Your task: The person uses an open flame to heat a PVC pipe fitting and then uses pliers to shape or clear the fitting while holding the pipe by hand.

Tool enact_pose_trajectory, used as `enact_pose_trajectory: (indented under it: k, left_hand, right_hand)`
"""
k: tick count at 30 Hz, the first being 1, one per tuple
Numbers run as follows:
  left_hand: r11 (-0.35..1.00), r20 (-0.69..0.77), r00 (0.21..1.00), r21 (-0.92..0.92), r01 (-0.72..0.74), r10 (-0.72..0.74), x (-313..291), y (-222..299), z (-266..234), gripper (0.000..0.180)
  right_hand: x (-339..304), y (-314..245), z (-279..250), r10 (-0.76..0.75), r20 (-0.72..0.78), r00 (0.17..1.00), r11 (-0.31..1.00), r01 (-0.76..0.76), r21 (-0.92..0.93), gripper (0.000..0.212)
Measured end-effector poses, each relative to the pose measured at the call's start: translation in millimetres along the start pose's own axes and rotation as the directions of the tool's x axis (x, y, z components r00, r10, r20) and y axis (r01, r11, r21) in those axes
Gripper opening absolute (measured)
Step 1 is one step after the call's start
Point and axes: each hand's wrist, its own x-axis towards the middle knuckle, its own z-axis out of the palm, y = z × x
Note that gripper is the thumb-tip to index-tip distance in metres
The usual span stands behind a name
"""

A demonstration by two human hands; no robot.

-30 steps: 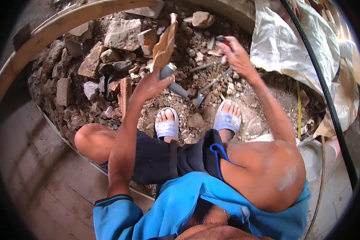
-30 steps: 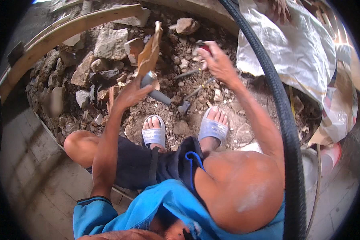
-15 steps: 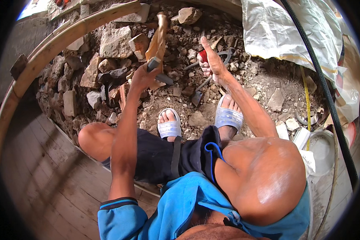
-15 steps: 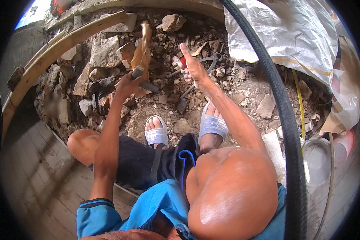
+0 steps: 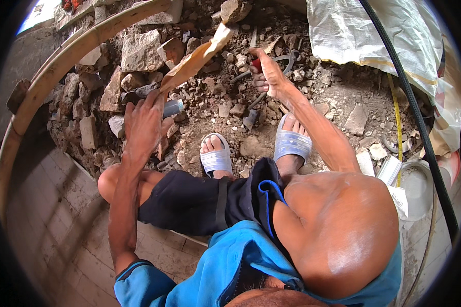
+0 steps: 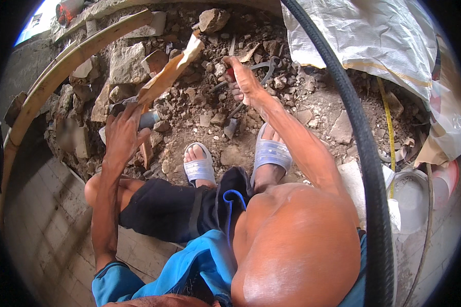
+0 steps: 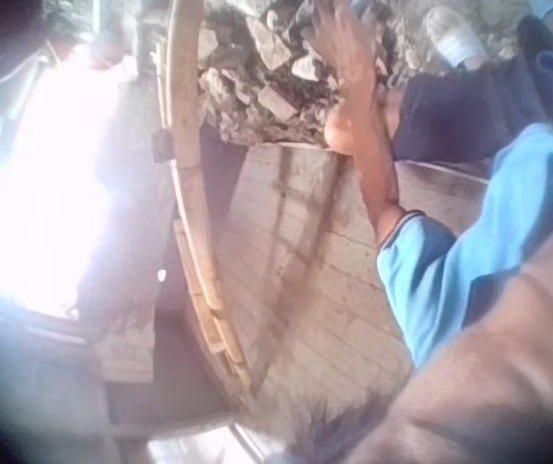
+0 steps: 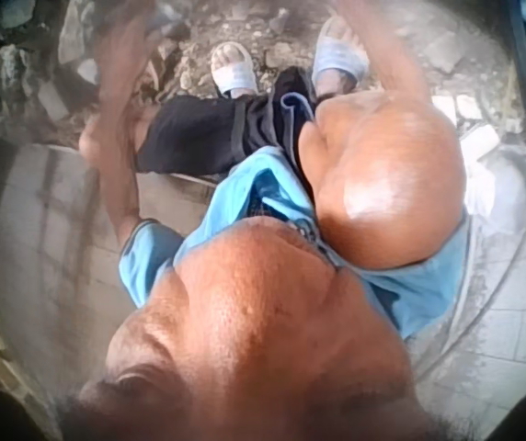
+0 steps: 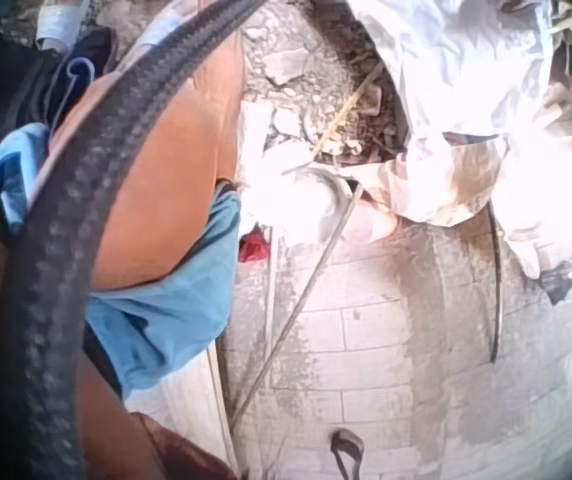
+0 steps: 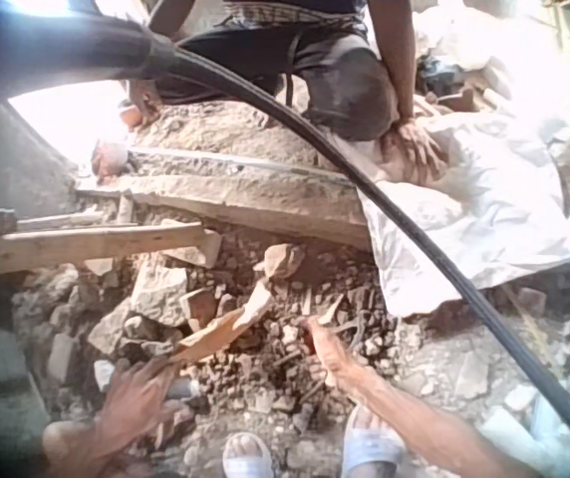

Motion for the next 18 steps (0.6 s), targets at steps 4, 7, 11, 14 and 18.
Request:
enact_pose_trajectory:
  k: [4,7,11,14,18]
  left_hand:
    - [0.999,0.049,0.999,0.035,0.003,-0.005,-0.1,7.4,11.3,0.06]
    - [1.0,0.125,0.992,0.018,0.008,-0.01,2.7,14.2,14.1,0.069]
    - [0.999,0.144,0.989,0.032,-0.02,0.016,3.0,12.8,23.8,0.074]
    - [0.998,0.096,0.994,0.039,-0.046,0.042,-0.6,10.6,26.7,0.073]
    - [0.997,0.088,0.995,0.05,-0.061,0.056,-4.7,8.9,29.2,0.072]
  right_hand:
    - [-4.5,3.8,6.1,0.018,0.039,0.999,0.997,-0.015,-0.073,0.058]
    - [-1.8,14.4,10.2,0.014,0.045,0.999,1.0,-0.013,-0.016,0.055]
    - [-2.4,18.4,7.0,0.008,0.044,0.999,0.995,-0.003,-0.104,0.059]
    - [-4.0,20.1,9.0,-0.018,0.048,0.999,0.998,0.02,-0.052,0.057]
    - [-1.5,16.3,12.9,0.006,0.055,0.998,1.0,-0.006,0.001,0.054]
